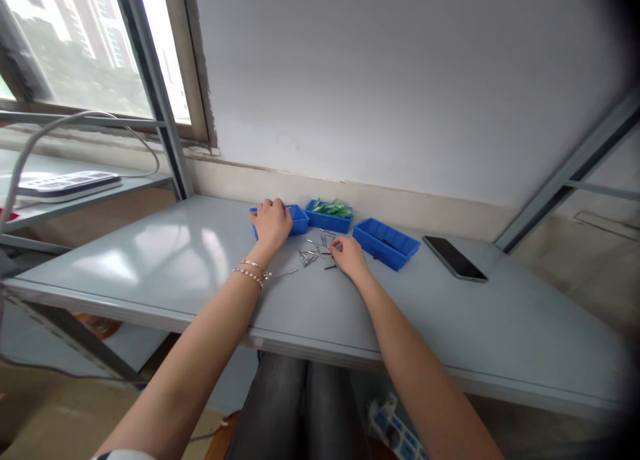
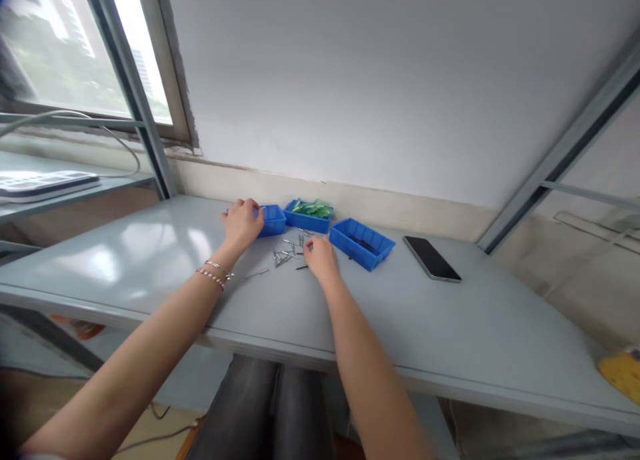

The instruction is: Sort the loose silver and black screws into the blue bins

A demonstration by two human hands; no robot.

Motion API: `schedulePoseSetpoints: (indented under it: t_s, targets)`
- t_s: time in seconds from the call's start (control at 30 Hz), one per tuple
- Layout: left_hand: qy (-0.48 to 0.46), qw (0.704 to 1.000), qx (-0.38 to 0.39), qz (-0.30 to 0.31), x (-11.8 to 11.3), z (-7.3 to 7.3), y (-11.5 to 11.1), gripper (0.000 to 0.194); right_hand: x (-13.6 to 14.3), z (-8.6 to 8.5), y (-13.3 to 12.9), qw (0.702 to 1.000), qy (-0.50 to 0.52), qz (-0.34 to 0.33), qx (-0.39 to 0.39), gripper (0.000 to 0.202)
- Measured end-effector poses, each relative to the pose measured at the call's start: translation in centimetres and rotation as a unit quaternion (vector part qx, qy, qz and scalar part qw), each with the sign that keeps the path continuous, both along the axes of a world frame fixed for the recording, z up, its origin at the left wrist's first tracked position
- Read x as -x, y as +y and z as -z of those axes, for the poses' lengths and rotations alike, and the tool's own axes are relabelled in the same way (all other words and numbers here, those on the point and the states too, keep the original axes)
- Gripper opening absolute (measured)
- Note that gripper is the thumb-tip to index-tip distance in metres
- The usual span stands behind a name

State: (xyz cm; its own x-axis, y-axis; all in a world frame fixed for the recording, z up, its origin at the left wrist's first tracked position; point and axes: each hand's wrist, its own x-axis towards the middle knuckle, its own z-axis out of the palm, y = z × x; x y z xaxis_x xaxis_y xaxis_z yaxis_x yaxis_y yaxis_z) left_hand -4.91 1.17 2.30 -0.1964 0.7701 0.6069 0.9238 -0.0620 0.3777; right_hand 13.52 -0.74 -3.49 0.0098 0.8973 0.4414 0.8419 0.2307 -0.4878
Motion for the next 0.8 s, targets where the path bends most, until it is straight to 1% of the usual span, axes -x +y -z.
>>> schedulePoseSetpoints:
  t_s: [0.1,0.2,0.43,0.6,0.7,0.8]
  targets:
    - [-0.005,0.999,0.041,-0.02,0.49,0.07,0.2,0.025,0.12,0.02,-0.17,0.999,-0.009,-0.016,0.036,0.009]
    - [0.004,0.996,0.085,-0.028,0.48,0.27,0.24,0.025,0.19,-0.16,-0.38,0.998,-0.012,-0.017,0.062,0.011]
    - [0.021,0.99,0.139,-0.024,0.42,0.32,0.19,0.029,0.1,-0.46,-0.52,0.996,-0.02,-0.027,0.082,0.014]
    - [0.026,0.989,0.143,-0.025,0.4,0.43,0.33,0.03,0.05,-0.52,-0.47,0.995,-0.015,-0.038,0.086,0.013]
    - [0.024,0.991,0.128,-0.023,0.24,0.5,0.29,0.03,0.08,-0.54,-0.46,0.995,-0.014,-0.043,0.089,0.01]
    - [0.031,0.994,0.101,-0.004,-0.02,0.5,0.15,0.03,0.12,-0.54,-0.51,0.995,-0.024,-0.043,0.087,0.009]
